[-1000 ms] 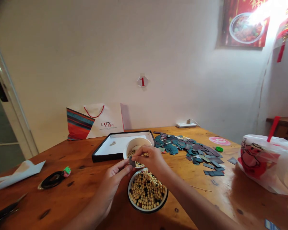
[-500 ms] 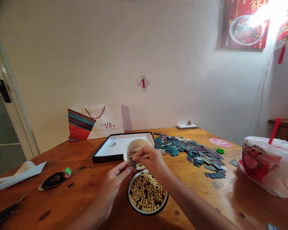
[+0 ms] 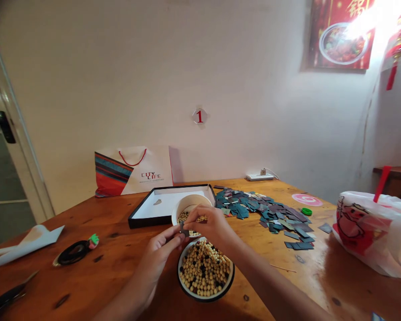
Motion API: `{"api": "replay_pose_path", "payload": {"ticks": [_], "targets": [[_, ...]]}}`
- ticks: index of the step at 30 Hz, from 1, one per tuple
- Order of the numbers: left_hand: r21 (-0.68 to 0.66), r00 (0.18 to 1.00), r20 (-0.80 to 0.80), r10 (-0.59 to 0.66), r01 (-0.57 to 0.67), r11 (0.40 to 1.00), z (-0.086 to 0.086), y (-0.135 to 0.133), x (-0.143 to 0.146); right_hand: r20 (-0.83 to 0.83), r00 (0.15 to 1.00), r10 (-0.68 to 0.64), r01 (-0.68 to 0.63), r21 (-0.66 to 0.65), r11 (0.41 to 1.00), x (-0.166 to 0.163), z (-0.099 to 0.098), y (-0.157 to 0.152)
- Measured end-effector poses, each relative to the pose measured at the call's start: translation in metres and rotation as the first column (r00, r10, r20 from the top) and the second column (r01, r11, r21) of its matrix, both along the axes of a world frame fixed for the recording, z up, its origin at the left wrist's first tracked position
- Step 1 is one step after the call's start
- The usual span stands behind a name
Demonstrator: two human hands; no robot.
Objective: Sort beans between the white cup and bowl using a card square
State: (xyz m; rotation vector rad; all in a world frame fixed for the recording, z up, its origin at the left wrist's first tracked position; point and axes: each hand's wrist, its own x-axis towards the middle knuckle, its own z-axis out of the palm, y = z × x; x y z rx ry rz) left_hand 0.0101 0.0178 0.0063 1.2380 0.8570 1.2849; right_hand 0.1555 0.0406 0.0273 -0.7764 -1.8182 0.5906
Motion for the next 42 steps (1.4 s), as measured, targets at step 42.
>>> {"api": "replay_pose_path", "payload": {"ticks": [42], "targets": [[0.003, 1.000, -0.006, 0.006, -0.006, 1.000, 0.003, -0.001, 0.000, -0.399, 0.911, 0.102, -0.261, -0.369, 0.892, 0.025, 0.007, 0.010]]}}
